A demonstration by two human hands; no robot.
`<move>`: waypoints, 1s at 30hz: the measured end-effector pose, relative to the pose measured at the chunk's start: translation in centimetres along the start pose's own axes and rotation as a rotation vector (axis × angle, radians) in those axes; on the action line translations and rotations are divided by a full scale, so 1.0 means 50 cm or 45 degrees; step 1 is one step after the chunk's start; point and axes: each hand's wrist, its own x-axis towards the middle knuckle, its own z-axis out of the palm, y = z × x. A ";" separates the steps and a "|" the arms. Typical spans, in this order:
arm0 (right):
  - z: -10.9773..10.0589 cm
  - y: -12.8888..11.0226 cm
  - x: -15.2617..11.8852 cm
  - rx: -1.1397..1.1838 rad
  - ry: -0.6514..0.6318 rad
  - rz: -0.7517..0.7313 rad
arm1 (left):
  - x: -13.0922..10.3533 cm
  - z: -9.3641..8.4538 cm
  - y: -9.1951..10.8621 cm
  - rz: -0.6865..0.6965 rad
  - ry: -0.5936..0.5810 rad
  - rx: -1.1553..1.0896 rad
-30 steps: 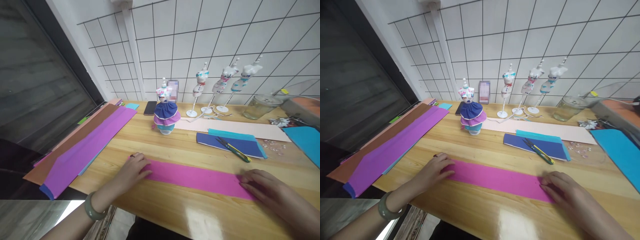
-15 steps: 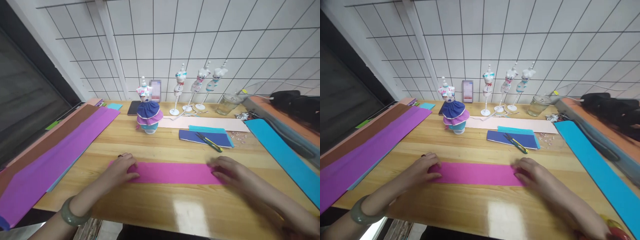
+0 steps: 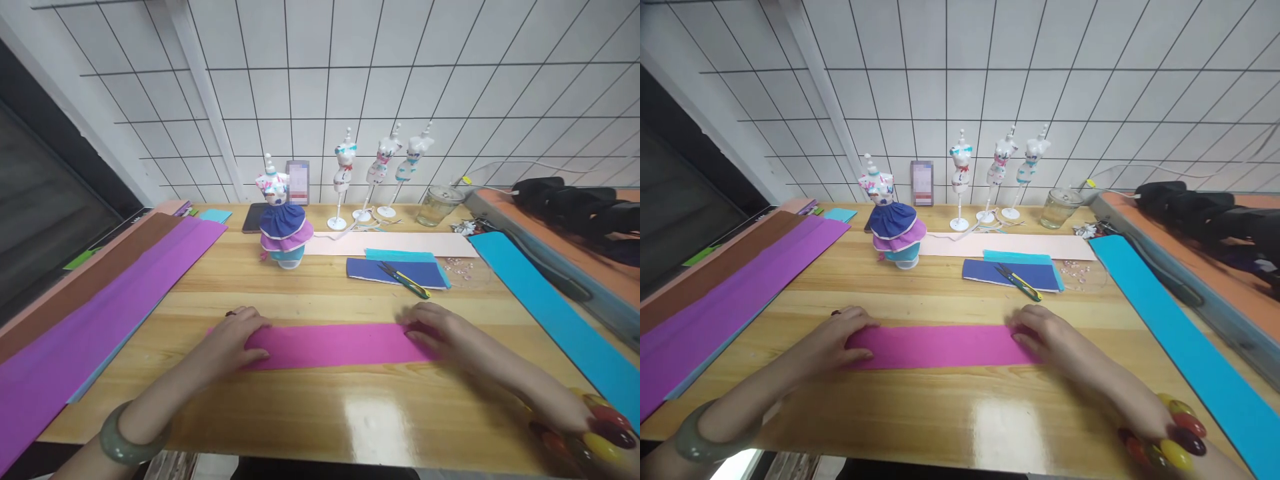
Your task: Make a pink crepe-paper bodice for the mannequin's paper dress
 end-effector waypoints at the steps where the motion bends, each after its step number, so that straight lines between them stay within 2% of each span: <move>1: -0.001 0.004 0.001 0.009 -0.050 0.007 | 0.000 0.000 0.000 -0.001 0.011 0.002; 3: 0.000 0.011 0.002 0.028 -0.147 0.061 | 0.002 -0.002 0.000 -0.024 0.005 0.010; 7: 0.002 0.012 0.004 0.029 -0.228 0.160 | 0.011 -0.006 0.002 -0.097 -0.088 0.045; 12: -0.005 0.003 0.002 -0.036 -0.181 0.010 | 0.018 -0.013 0.003 -0.100 -0.105 0.075; 17: -0.022 0.002 -0.005 -0.212 0.019 -0.107 | 0.015 -0.023 -0.003 -0.050 -0.037 0.046; 19: -0.027 0.001 -0.011 -0.271 0.131 -0.187 | 0.008 -0.028 -0.003 -0.001 0.085 0.089; 21: -0.028 -0.005 -0.022 -0.322 0.221 -0.261 | -0.003 -0.032 -0.001 0.096 0.275 0.185; 24: -0.020 -0.016 -0.045 -0.394 0.270 -0.291 | -0.024 -0.027 -0.003 0.221 0.457 0.313; 27: -0.005 -0.028 -0.068 -0.404 0.200 -0.248 | -0.044 -0.008 -0.014 0.266 0.439 0.330; 30: 0.006 -0.045 -0.082 -0.360 0.077 -0.238 | -0.065 0.011 -0.024 0.249 0.305 0.299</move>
